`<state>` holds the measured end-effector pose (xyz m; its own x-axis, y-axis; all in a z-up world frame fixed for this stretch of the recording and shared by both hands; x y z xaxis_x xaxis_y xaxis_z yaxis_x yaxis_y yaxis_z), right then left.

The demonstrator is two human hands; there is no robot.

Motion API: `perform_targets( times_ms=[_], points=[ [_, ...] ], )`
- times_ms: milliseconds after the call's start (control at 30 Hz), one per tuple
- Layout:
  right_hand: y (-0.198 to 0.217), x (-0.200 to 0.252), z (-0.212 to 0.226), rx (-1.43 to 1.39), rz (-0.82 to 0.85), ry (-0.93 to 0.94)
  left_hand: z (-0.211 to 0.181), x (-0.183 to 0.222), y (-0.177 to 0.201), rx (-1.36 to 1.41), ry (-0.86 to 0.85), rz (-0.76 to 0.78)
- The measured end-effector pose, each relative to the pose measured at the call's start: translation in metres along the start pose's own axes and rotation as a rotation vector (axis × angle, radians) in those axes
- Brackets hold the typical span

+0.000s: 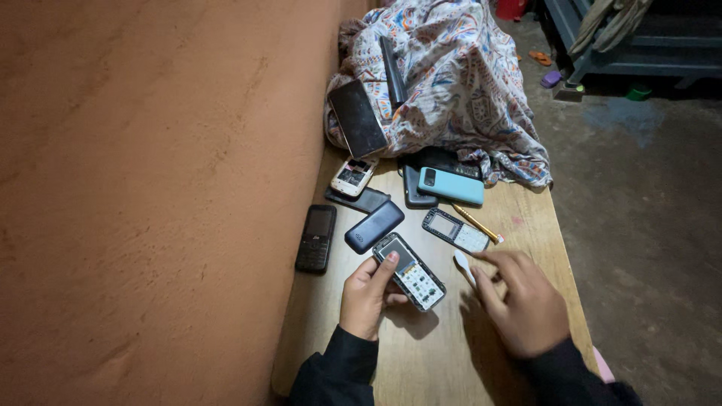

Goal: The person cleans a mobile phone circuit board using a toothbrush, then reassembles the phone by inserting the board into the casing and attaching the back cover. The person handles the phone components and tools on a wooden table.

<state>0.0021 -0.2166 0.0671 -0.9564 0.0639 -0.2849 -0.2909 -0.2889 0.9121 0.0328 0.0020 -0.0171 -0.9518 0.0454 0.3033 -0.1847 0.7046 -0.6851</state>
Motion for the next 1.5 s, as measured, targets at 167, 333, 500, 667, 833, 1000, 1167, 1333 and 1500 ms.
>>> perform_targets(
  times_ms=[167,333,500,667,833,1000,1167,1333,1500],
  points=[
    [-0.028,-0.041,0.014,0.179,0.024,0.309,0.0,-0.001,0.0,0.016,-0.014,-0.004],
    [-0.057,-0.045,0.011,0.235,0.208,0.198,-0.003,0.001,0.0,0.027,-0.019,-0.019],
    [-0.057,-0.042,0.008,0.194,-0.029,0.314,-0.004,0.003,-0.001,-0.003,-0.05,-0.009],
    [-0.058,-0.054,0.007,0.263,0.086,0.264,-0.006,0.004,-0.001,-0.016,-0.056,-0.014],
    [-0.06,-0.065,0.011,0.303,0.062,0.343,-0.005,0.002,-0.002,-0.034,-0.062,0.003],
    [-0.066,-0.07,0.01,0.155,-0.134,0.413,0.001,0.0,0.001,-0.032,-0.067,0.03],
    [-0.063,-0.082,-0.009,-0.347,-0.184,0.187,0.007,-0.002,0.0,-0.062,-0.051,0.082],
    [-0.055,-0.072,-0.023,-0.897,0.262,-0.257,0.011,-0.004,0.001,-0.051,-0.043,0.123],
    [-0.053,-0.023,0.005,-0.892,0.313,-0.187,0.019,-0.005,0.0,-0.027,-0.008,0.227]
  ],
)
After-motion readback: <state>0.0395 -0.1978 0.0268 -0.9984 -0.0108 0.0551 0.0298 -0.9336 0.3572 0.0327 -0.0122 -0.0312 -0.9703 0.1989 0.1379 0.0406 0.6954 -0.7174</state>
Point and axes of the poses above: each hand's wrist, its own x-axis away from the middle knuckle, its own y-axis out of the back of the hand, z = x × y, the point moved 2 cm from there along -x, towards the middle knuckle, and after that the axes turned 14 degrees about x, right-handed, at the moved point
